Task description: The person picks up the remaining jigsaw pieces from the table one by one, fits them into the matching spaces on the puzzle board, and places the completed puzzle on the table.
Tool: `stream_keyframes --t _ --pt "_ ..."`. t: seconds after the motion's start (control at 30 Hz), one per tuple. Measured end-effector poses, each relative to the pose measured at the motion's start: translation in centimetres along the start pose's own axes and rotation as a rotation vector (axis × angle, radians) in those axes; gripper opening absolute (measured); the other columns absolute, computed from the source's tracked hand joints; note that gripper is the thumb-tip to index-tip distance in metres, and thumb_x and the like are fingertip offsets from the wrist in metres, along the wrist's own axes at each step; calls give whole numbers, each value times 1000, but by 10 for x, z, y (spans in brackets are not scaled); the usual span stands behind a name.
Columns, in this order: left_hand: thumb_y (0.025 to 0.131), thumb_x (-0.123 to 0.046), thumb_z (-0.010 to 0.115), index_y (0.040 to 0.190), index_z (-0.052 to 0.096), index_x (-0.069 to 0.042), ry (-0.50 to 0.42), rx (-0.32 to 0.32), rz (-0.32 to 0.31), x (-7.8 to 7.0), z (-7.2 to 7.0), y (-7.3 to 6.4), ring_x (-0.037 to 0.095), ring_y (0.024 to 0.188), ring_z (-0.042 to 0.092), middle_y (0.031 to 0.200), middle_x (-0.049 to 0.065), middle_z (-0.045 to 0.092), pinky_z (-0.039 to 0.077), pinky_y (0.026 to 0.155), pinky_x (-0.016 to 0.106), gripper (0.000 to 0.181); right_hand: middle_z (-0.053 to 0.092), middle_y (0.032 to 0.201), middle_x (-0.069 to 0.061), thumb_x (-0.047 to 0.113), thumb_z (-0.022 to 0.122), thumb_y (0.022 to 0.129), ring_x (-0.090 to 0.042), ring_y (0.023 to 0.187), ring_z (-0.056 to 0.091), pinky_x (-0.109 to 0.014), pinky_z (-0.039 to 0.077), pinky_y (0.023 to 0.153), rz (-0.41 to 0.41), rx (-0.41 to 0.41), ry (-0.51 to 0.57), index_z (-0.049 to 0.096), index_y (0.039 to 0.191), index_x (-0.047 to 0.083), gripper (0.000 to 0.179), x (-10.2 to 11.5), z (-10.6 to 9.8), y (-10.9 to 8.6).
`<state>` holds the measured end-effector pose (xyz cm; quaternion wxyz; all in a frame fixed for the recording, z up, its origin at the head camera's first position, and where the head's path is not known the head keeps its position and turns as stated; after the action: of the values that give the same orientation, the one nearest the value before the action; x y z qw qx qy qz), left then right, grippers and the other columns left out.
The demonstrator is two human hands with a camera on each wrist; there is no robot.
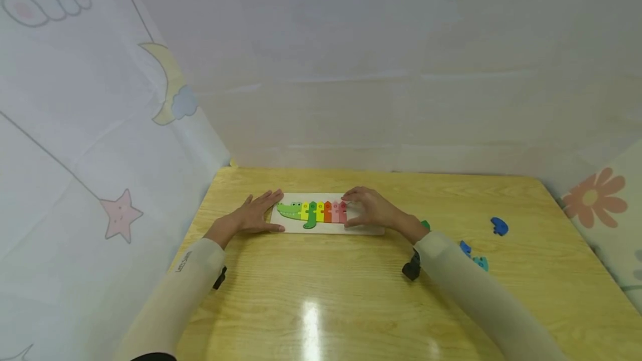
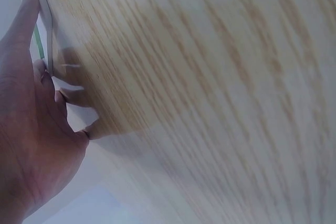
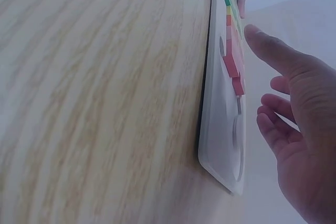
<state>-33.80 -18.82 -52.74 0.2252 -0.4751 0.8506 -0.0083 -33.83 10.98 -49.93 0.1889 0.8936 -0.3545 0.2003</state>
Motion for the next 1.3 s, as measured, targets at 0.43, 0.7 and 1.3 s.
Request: stream_keyframes --t 0.43,0.7,1.3 --pt "95 -63 70 171 18 -10 5 -10 -1 5 2 0 37 164 11 178 11 13 4 124 75 106 64 139 -19 36 96 80 -38 129 61 -56 53 105 41 27 -9 66 141 -2 78 4 -10 -13" --pt "95 -61 72 171 18 -11 -9 -11 2 5 1 0 37 164 10 178 11 13 3 124 74 106 66 137 -19 36 96 79 -38 126 62 -56 53 105 31 12 -21 66 140 -3 79 6 -17 -23" --pt "95 -62 71 171 17 -11 4 0 -3 5 2 1 36 164 10 178 11 12 3 125 73 107 63 141 -23 38 94 82 -45 133 57 -63 50 106 48 16 -32 63 143 -5 81 -4 -32 -55"
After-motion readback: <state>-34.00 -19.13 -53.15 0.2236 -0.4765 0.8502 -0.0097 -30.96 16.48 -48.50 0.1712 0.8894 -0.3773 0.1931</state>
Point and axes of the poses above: each hand's wrist, its own y-axis towards the middle knuckle, its own z-axis out of the palm, x = y × z, the point moved 8 cm from there along y, towards the middle knuckle
